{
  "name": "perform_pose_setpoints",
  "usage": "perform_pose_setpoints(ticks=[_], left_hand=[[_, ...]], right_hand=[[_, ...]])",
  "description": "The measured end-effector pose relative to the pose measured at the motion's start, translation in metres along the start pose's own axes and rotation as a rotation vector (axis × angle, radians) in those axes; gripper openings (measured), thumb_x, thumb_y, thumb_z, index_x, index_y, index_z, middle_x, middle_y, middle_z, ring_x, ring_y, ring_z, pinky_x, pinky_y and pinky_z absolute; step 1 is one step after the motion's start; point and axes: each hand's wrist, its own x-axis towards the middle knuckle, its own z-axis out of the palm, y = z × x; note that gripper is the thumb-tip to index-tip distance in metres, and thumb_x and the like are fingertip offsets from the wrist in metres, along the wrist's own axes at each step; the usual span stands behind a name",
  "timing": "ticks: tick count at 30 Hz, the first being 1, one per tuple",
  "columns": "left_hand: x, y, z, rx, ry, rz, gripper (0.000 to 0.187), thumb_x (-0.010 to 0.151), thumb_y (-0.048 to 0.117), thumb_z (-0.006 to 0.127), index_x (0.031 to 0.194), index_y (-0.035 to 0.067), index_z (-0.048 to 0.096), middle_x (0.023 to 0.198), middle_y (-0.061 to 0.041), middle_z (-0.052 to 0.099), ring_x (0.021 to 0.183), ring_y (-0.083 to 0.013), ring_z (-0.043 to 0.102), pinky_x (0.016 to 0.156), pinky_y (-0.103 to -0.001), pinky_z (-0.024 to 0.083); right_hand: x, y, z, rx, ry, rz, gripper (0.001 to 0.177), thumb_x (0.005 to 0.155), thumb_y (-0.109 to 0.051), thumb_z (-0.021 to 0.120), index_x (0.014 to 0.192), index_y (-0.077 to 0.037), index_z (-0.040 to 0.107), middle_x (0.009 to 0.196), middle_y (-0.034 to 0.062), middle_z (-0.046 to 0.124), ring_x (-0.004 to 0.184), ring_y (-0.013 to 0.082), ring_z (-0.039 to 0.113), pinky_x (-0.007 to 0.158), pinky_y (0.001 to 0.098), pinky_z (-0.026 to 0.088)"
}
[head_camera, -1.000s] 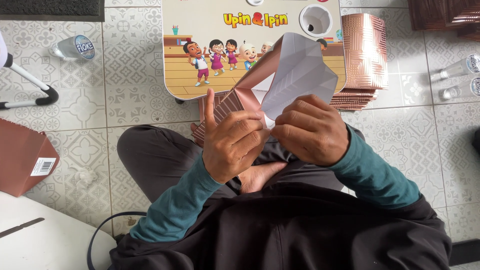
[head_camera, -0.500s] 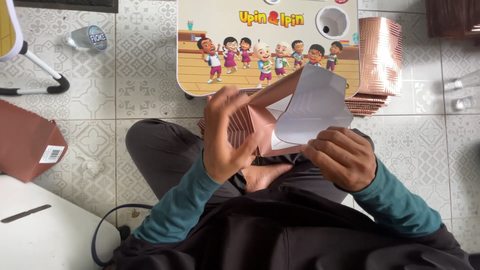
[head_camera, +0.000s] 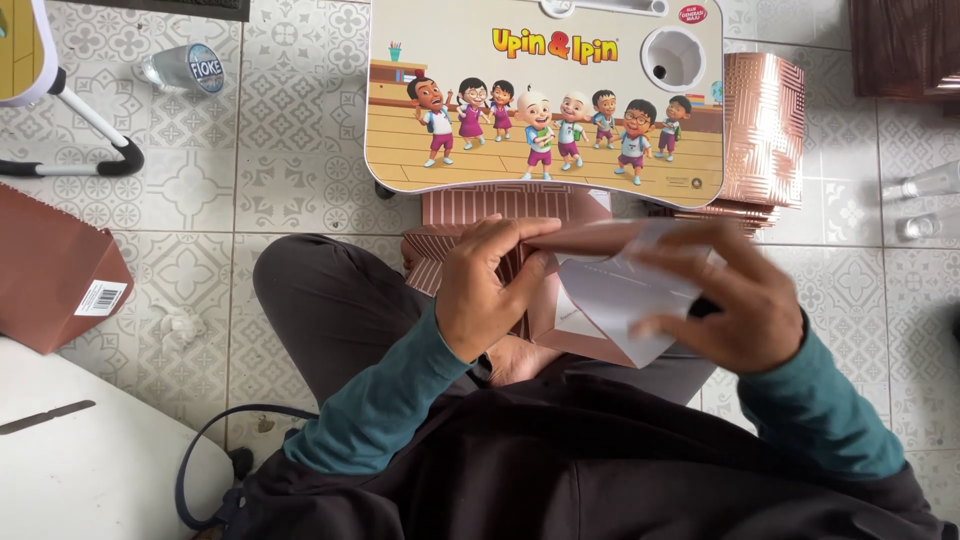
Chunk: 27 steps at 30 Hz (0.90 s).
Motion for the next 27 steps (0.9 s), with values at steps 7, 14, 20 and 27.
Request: perform_pose_setpoints(ticks=[7, 14, 20, 27], left_hand=[[0.0, 0.014, 0.003, 0.017, -0.009, 0.055, 0.03, 0.085, 0.003, 0.068, 0.111, 0.014, 0.076, 0.101, -0.005, 0.078, 0.097, -0.0271, 0.074, 0.099, -0.038, 0.051], [0.005, 0.024, 0.001, 0.005, -0.016, 0.068, 0.026, 0.085, 0.003, 0.068, 0.108, 0.013, 0.077, 0.094, -0.004, 0.078, 0.092, -0.0252, 0.074, 0.094, -0.035, 0.052], [0.007, 0.024, -0.003, -0.01, -0.064, 0.112, 0.02, 0.092, 0.01, 0.069, 0.111, 0.012, 0.076, 0.101, -0.006, 0.078, 0.096, -0.0261, 0.074, 0.096, -0.036, 0.051], [0.005, 0.023, 0.0, 0.023, -0.051, 0.135, 0.015, 0.097, 0.013, 0.069, 0.11, 0.012, 0.077, 0.103, -0.006, 0.078, 0.097, -0.0267, 0.075, 0.095, -0.038, 0.052]], right_hand=[[0.012, 0.019, 0.032, -0.002, 0.11, -0.009, 0.042, 0.081, -0.021, 0.091, 0.112, 0.002, 0.077, 0.101, 0.0187, 0.069, 0.094, 0.0379, 0.067, 0.082, 0.049, 0.056], [0.009, 0.028, 0.035, 0.098, 0.11, 0.105, 0.027, 0.079, -0.009, 0.092, 0.101, 0.001, 0.079, 0.09, 0.0165, 0.072, 0.079, 0.0305, 0.066, 0.067, 0.0408, 0.054], [0.009, 0.031, 0.038, 0.171, 0.133, 0.162, 0.02, 0.081, -0.008, 0.09, 0.097, -0.002, 0.078, 0.086, 0.0157, 0.07, 0.076, 0.0287, 0.065, 0.067, 0.0377, 0.053], [0.009, 0.029, 0.039, 0.181, 0.128, 0.174, 0.019, 0.082, -0.008, 0.09, 0.094, -0.003, 0.077, 0.086, 0.0152, 0.069, 0.074, 0.0284, 0.064, 0.066, 0.0379, 0.052]])
